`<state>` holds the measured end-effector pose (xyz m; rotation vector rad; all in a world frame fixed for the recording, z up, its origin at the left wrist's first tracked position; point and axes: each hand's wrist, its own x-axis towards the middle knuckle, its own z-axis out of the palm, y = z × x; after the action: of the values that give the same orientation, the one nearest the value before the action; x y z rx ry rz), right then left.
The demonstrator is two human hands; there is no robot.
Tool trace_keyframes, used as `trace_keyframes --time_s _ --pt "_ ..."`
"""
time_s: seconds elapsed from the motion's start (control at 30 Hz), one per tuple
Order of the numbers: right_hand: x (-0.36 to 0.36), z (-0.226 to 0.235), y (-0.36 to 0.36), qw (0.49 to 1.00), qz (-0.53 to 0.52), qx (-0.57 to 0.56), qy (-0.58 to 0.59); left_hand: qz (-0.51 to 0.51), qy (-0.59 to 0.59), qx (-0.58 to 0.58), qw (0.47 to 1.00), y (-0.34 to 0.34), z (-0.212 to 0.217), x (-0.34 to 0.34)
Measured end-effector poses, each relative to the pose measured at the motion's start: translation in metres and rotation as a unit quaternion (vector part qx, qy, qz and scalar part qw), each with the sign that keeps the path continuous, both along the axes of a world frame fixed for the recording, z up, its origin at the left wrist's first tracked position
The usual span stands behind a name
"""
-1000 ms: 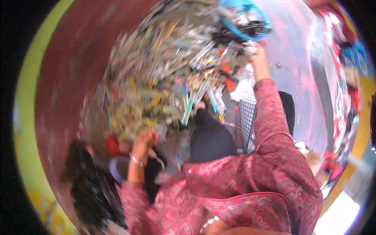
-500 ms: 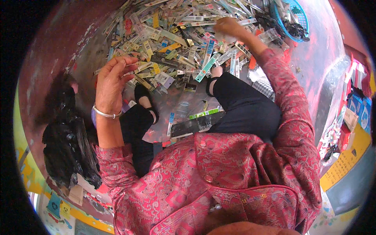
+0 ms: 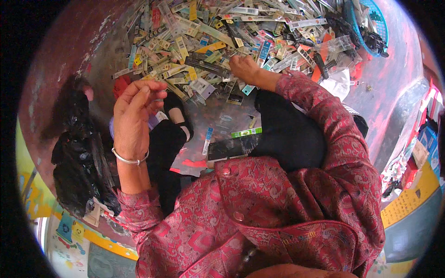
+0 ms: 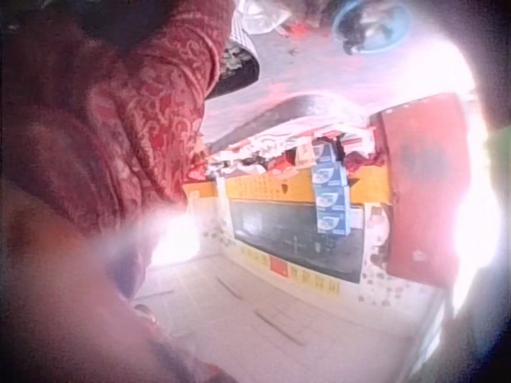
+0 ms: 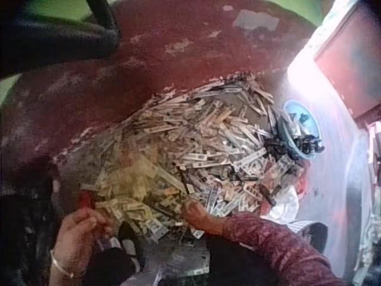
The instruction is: The person wipes plastic-wrapped items with a cloth dipped in a bucket of water and sorts them into different containers while sitting on the floor.
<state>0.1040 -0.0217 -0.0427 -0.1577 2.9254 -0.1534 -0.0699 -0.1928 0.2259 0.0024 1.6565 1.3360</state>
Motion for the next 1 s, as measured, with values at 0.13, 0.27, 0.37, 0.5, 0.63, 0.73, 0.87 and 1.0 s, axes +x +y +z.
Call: trace_keyframes --time_s 0.13,0.27,0.37,0.5,0.63,0.73,0.87,1.0 --pt "-0.003 -0.005 0.027 0.999 -0.035 -0.019 -0.030 0.000 -0.004 0.001 1.000 0.002 0.000 0.003" --pt "-0.018 0.012 0.060 0.979 -0.157 -0.047 -0.117 -0.008 -0.002 -0.001 1.000 0.001 -0.003 0.006" --pt "-0.018 0.033 0.096 0.947 -0.297 -0.104 -0.064 -0.016 -0.006 0.001 1.000 0.003 -0.005 0.007" --pt "0.004 0.015 0.158 0.901 -0.392 -0.180 0.055 -0.028 -0.024 0.004 0.999 0.012 -0.004 0.014" --pt "0.027 0.011 0.190 0.884 -0.390 -0.253 0.052 -0.060 -0.047 0.005 0.997 0.021 -0.009 0.020" --pt "0.037 0.011 0.207 0.913 -0.382 -0.141 0.039 -0.082 -0.051 -0.016 0.995 0.029 -0.008 0.026" --pt "0.047 0.028 0.215 0.687 -0.521 -0.503 0.062 -0.085 -0.054 -0.035 0.994 0.031 -0.013 0.031" --pt "0.065 0.021 0.220 0.582 -0.493 -0.633 0.136 -0.090 -0.078 -0.034 0.992 0.036 -0.020 0.032"
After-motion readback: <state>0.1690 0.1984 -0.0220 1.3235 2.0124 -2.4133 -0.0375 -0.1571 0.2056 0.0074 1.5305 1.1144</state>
